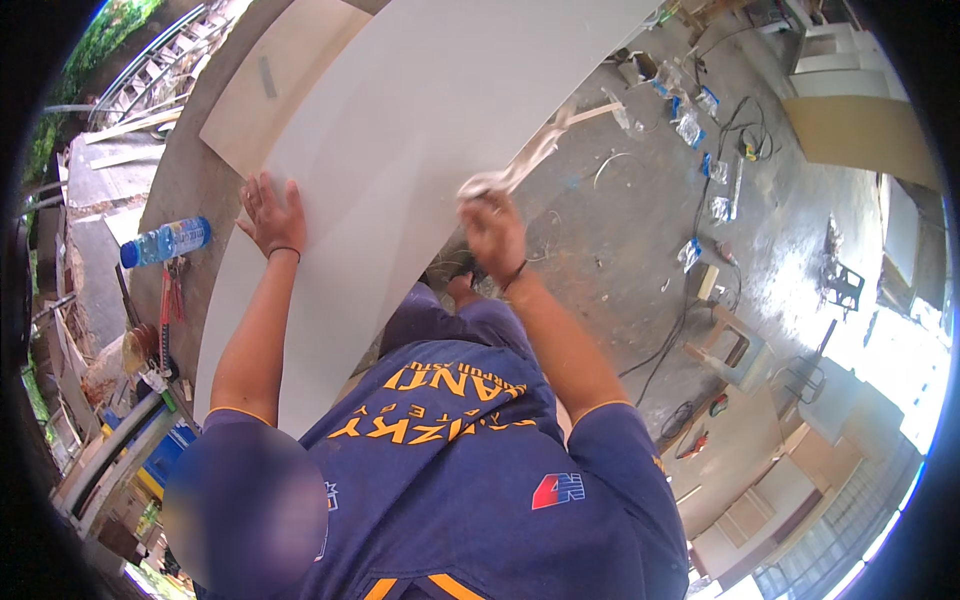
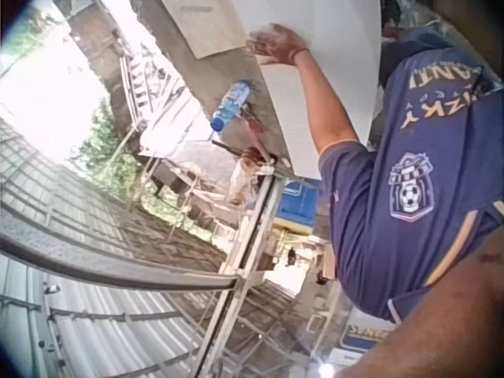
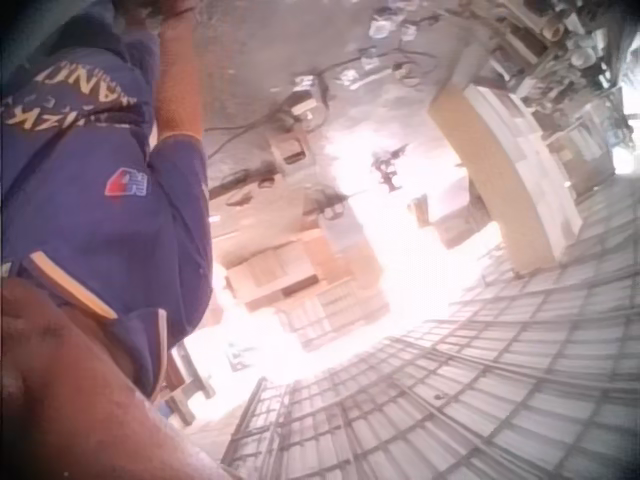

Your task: The person wipes a large white panel with a cloth dampened from a plastic bottle, turns the panel over, and then uses a small tool to scrape or mark the edge and surface of the panel.

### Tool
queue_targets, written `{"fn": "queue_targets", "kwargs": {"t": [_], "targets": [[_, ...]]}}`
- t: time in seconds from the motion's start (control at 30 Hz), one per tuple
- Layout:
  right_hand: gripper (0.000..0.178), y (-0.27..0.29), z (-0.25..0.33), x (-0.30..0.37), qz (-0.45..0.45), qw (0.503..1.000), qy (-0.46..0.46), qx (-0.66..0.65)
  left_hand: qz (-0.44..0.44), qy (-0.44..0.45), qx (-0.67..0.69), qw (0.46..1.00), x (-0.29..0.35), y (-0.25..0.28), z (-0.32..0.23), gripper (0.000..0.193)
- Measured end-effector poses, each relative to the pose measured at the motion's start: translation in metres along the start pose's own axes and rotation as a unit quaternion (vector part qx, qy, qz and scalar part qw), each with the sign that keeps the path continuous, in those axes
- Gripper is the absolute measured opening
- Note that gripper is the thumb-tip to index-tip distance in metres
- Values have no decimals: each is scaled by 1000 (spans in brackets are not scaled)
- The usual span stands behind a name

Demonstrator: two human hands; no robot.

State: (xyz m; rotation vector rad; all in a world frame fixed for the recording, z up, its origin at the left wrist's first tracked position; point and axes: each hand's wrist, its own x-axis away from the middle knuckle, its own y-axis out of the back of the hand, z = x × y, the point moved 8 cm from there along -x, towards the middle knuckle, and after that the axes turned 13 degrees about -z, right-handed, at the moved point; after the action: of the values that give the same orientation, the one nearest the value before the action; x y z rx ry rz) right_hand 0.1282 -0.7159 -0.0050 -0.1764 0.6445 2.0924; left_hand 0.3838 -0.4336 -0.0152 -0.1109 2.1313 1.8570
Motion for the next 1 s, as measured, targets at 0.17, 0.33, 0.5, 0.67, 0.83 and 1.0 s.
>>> {"fn": "queue_targets", "kwargs": {"t": [0.17,0.33,0.5,0.67,0.83,1.0], "targets": [[12,18,2,-55,36,996,61,47,-3,1,-8,1000,-3,3,-5,61],[15,13,10,-43,71,990,103,65,2,8,-21,1000,-3,3,-4,63],[12,5,22,-11,148,958,243,44,2,10,-22,1000,-2,1,0,63],[15,24,-7,-58,37,990,107,86,6,7,-28,1000,-4,3,-4,63],[15,-11,29,14,149,986,77,2,-2,10,-34,999,-3,0,-1,61],[14,20,-15,-75,72,994,77,34,-26,-5,-29,999,-5,-4,-3,60]]}}
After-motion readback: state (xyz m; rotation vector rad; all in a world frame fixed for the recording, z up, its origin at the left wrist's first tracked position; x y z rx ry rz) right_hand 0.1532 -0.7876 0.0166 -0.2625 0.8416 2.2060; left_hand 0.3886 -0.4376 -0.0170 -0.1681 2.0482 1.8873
